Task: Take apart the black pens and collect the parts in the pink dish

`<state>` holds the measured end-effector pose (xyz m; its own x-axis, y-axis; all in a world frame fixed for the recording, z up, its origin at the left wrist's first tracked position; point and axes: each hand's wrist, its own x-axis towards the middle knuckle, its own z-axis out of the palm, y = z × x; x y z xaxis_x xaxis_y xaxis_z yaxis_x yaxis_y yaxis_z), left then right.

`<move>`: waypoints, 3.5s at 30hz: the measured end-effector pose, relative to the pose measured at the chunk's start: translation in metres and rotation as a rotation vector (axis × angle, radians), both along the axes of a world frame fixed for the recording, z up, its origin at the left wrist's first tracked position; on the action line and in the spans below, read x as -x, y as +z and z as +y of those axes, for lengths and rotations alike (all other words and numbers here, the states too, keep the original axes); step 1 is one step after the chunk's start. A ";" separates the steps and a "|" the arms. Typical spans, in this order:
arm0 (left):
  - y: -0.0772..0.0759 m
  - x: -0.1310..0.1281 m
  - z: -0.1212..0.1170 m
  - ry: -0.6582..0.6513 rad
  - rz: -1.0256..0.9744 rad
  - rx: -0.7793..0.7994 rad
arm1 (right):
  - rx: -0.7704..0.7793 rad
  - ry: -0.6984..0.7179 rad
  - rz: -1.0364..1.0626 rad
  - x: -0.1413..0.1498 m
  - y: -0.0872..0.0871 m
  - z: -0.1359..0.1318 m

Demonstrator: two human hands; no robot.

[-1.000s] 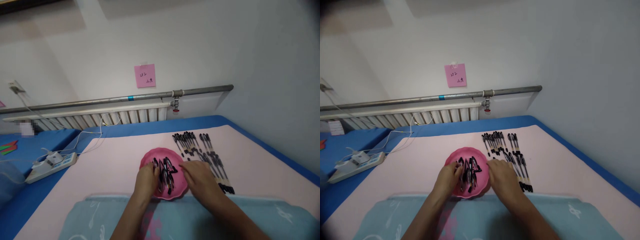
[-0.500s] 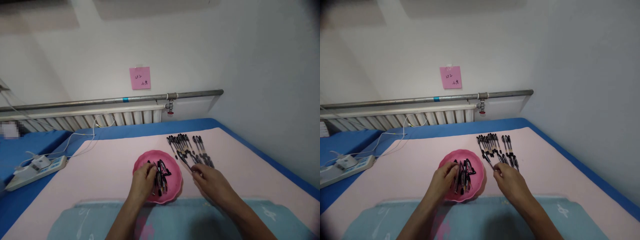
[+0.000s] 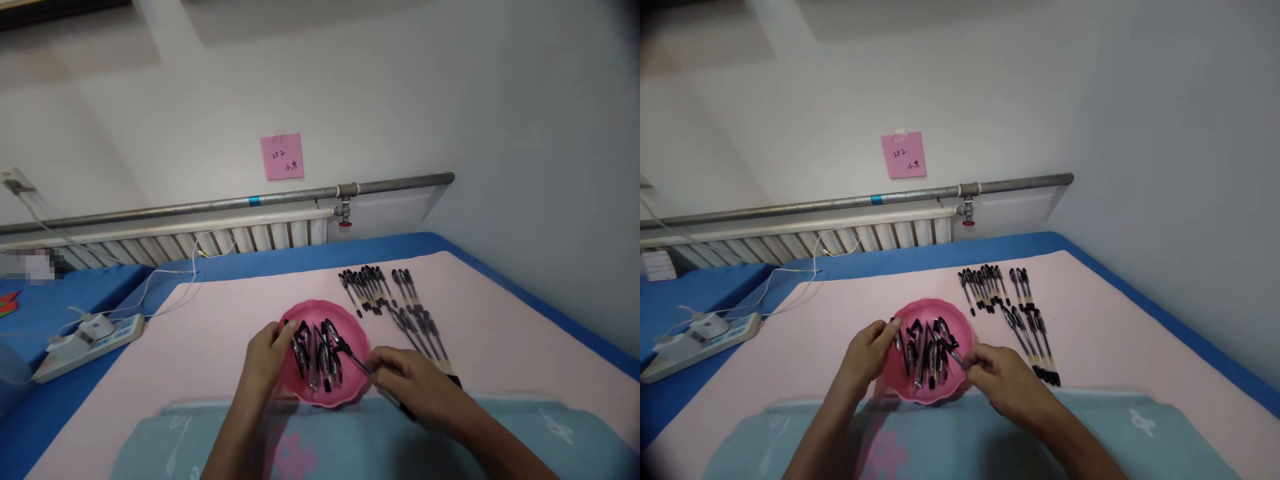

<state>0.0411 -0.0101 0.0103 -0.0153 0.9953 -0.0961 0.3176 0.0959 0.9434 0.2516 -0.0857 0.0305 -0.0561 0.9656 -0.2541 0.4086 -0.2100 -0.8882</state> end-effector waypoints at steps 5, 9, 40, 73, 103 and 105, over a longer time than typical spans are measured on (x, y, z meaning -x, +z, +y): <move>0.001 -0.009 -0.007 -0.077 0.134 -0.065 | 0.017 -0.058 0.250 0.007 -0.010 0.000; -0.001 -0.032 -0.022 -0.366 -0.412 0.259 | 0.087 -0.024 0.429 0.015 -0.015 0.000; -0.004 -0.038 -0.022 -0.165 -0.910 0.270 | 0.056 0.143 0.484 0.019 -0.017 -0.001; -0.008 -0.037 -0.017 -0.080 -0.881 0.232 | 0.038 -0.051 0.269 0.024 -0.030 -0.004; -0.003 -0.037 -0.021 -0.197 -0.771 0.378 | -0.113 0.064 -0.025 0.020 -0.018 -0.010; -0.001 -0.031 -0.017 -0.119 -0.797 0.315 | -0.124 0.080 -0.050 0.018 -0.015 -0.011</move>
